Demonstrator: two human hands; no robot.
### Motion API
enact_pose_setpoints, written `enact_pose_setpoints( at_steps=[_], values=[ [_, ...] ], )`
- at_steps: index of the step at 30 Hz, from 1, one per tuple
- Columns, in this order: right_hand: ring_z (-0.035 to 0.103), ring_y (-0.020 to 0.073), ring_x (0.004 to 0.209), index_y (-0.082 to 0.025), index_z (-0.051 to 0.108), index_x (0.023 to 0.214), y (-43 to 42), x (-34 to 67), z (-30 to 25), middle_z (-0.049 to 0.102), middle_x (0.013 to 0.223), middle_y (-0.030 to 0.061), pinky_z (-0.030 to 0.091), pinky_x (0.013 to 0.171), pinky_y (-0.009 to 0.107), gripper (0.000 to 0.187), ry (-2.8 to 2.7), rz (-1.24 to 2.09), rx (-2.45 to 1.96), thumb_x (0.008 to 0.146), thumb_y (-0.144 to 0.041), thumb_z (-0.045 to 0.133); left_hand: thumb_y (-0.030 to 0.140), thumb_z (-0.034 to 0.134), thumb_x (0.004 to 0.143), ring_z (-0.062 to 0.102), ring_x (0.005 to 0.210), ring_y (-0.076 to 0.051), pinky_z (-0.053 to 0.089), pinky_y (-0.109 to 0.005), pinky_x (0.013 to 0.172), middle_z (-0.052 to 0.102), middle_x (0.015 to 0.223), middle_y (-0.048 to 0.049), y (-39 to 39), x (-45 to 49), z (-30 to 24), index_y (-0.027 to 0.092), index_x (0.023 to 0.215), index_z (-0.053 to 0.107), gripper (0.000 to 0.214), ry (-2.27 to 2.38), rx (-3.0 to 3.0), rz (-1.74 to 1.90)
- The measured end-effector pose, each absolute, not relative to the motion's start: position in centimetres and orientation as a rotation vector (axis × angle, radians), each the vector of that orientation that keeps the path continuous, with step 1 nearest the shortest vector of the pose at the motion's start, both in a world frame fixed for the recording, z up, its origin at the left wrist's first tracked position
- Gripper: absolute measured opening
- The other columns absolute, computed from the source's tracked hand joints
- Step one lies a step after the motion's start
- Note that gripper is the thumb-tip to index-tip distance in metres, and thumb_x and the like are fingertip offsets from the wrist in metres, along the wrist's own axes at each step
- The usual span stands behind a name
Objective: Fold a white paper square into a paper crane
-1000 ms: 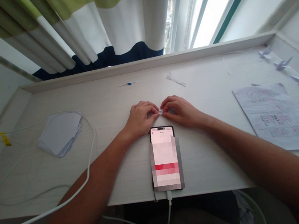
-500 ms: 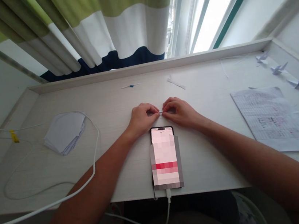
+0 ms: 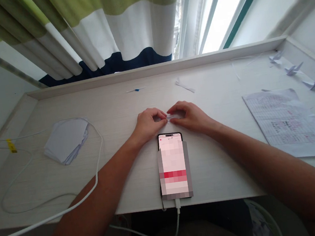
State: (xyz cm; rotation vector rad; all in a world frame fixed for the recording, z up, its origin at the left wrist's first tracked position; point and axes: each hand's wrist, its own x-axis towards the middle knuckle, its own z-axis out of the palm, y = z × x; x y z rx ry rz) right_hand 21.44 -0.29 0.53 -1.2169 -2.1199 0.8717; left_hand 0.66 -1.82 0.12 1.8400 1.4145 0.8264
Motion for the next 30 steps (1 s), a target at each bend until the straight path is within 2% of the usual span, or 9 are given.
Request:
enact_pose_setpoints(
  at_steps=[11, 30],
  values=[
    [0.071, 0.0261, 0.103, -0.022, 0.082, 0.094, -0.21, 21.18, 0.81, 0.075, 0.109, 0.0078, 0.053, 0.097, 0.040, 0.016, -2.160, 0.877, -1.243, 0.084, -0.015, 0.072, 0.021, 0.074, 0.076, 0.072, 0.094, -0.021, 0.055, -0.036, 0.092, 0.081, 0.094, -0.0020, -1.81, 0.88, -0.07, 0.022, 0.072, 0.073, 0.005, 1.444, 1.774, 0.848],
    [0.073, 0.0243, 0.097, -0.022, 0.084, 0.086, -0.39, 20.93, 0.26, 0.078, 0.101, 0.0062, 0.055, 0.090, 0.037, 0.016, -2.051, 0.850, -1.258, 0.085, -0.016, 0.070, 0.022, 0.074, 0.076, 0.073, 0.093, -0.021, 0.054, -0.036, 0.092, 0.081, 0.094, -0.0015, -1.70, 0.83, -0.27, 0.023, 0.070, 0.071, 0.006, 1.436, 1.797, 0.860]
  ],
)
